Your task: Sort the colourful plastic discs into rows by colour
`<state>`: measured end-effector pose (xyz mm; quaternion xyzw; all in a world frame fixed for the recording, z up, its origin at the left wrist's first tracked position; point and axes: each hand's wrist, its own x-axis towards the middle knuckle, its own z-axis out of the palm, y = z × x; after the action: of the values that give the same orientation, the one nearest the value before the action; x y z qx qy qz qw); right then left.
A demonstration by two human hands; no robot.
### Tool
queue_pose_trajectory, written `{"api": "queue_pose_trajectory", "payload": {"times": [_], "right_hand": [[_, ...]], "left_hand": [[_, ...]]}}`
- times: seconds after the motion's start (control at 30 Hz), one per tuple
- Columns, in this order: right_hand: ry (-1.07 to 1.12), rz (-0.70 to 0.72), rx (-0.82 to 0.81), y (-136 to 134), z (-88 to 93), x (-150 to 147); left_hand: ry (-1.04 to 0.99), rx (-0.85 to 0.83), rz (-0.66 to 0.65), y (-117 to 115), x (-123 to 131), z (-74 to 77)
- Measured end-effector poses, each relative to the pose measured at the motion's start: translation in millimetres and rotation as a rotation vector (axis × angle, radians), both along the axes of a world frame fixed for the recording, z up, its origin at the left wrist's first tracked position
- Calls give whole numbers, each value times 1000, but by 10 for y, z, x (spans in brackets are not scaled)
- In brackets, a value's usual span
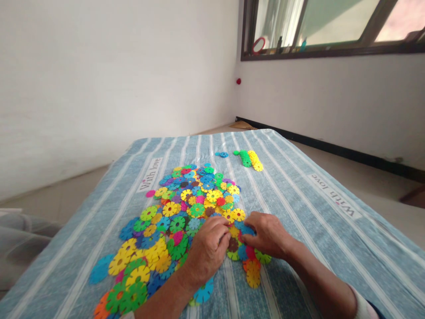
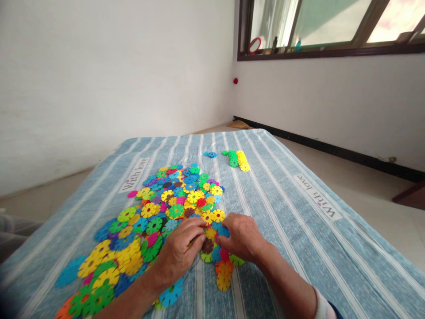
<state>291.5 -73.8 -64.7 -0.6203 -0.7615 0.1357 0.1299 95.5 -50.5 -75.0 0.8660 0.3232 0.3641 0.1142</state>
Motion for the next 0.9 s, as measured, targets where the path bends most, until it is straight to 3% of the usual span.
{"api": "queue_pose_trajectory", "payload": {"times": [0.23,0.6,0.9], "right_hand": [[37,-42,-3,6,19,-23],[307,-151,-16,114,92,248],[248,-29,-7,97,65,76]], "left_hand": [[13,-11,1,9,-7,7],[-1,37,16,7,1,22],[-11,38,7,4,4,6]]}}
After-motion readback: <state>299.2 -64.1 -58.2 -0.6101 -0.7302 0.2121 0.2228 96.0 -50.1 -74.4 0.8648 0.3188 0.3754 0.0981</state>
